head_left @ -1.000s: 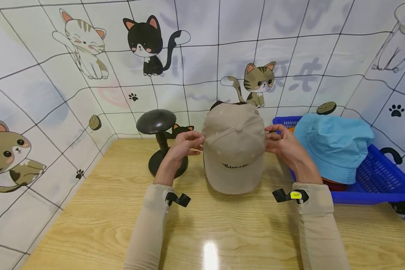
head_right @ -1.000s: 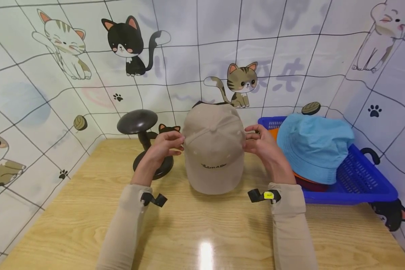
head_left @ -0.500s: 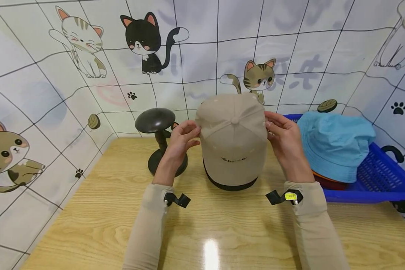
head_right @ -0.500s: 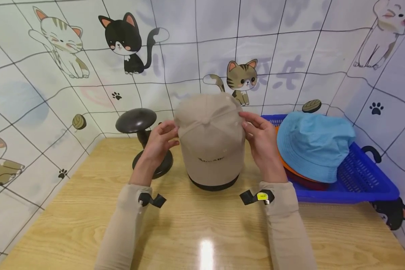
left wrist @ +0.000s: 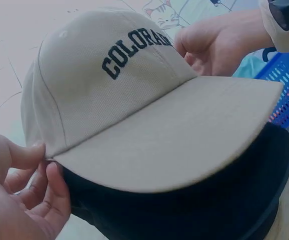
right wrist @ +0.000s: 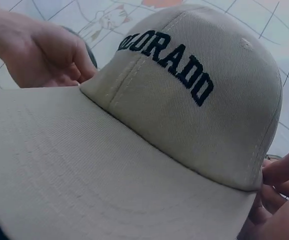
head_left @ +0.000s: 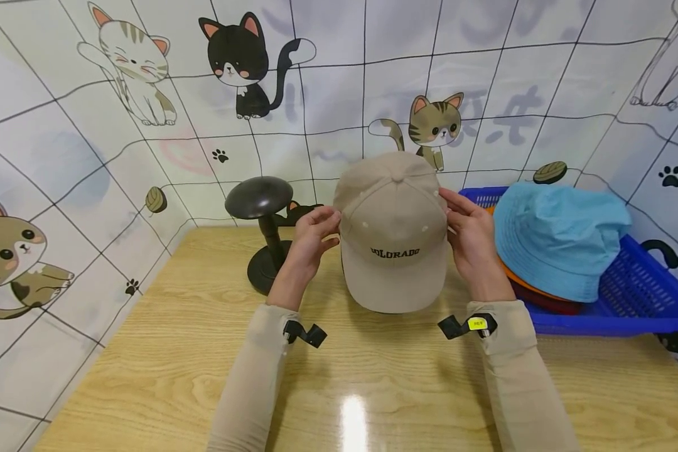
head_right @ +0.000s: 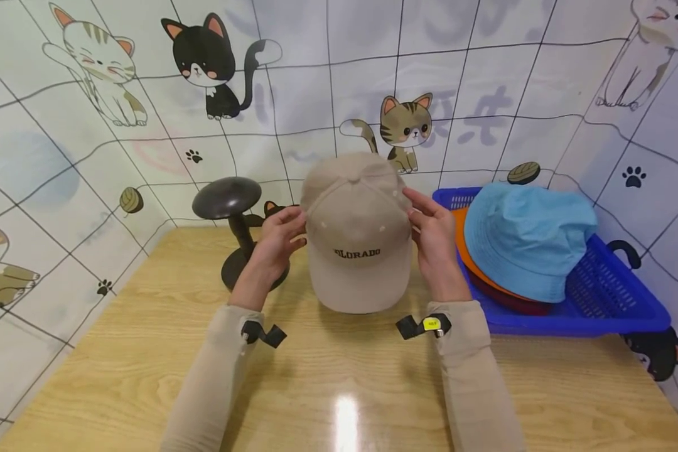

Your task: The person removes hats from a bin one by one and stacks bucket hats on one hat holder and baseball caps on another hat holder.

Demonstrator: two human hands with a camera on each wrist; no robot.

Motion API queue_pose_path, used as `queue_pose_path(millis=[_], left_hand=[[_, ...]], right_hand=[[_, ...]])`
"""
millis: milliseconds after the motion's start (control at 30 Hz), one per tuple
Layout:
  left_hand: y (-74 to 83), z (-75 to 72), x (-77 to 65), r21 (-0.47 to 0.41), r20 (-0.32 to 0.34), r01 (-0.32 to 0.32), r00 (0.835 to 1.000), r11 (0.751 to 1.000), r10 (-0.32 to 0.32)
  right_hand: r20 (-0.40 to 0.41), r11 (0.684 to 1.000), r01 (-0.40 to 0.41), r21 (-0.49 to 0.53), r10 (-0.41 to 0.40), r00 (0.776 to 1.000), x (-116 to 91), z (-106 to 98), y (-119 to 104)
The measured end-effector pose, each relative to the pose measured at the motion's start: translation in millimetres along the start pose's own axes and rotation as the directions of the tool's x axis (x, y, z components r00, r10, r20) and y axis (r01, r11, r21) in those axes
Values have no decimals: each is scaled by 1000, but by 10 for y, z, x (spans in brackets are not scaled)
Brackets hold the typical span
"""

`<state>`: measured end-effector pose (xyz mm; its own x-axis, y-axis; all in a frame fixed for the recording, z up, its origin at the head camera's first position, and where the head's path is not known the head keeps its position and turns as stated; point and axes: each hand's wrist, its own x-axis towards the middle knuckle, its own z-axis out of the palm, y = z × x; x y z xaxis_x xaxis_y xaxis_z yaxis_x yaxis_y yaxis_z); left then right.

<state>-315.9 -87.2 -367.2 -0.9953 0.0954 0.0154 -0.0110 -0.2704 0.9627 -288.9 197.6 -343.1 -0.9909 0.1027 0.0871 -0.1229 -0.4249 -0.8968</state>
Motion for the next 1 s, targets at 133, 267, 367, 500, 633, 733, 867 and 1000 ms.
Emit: queue_pose_path(millis=[133,267,367,500,633,733,867,1000], left_hand=[[5,-4,-8,110,-13,29,1000,993,-27],[-9,-40,0,197,-37,53,998,979,-46],[-12,-53,2,233,-42,52,998,971,-44],[2,-54,-12,266,-32,50,999,963,-43],[28,-49,-32,273,-16,45,999,961,-42],[51,-51,-39,268,11,30,999,963,-34],[97,-102,-46,277,89,11,995,961,-37],[155,-189,-68,331,185,8,980,944,-74]], right_hand=[[-65,997,-48,-63,43,997,15,-13,4],[-86,979,-102,-176,88,992,15,-51,-3],[-54,954,-125,-272,115,992,9,-90,-30],[51,924,-130,-359,159,986,-11,-167,-105],[203,845,-78,-529,216,955,-42,-280,-213],[285,735,-4,-678,269,920,-71,-318,-273],[296,655,24,-755,308,904,-78,-270,-277],[258,630,-3,-777,322,911,-62,-236,-256]])
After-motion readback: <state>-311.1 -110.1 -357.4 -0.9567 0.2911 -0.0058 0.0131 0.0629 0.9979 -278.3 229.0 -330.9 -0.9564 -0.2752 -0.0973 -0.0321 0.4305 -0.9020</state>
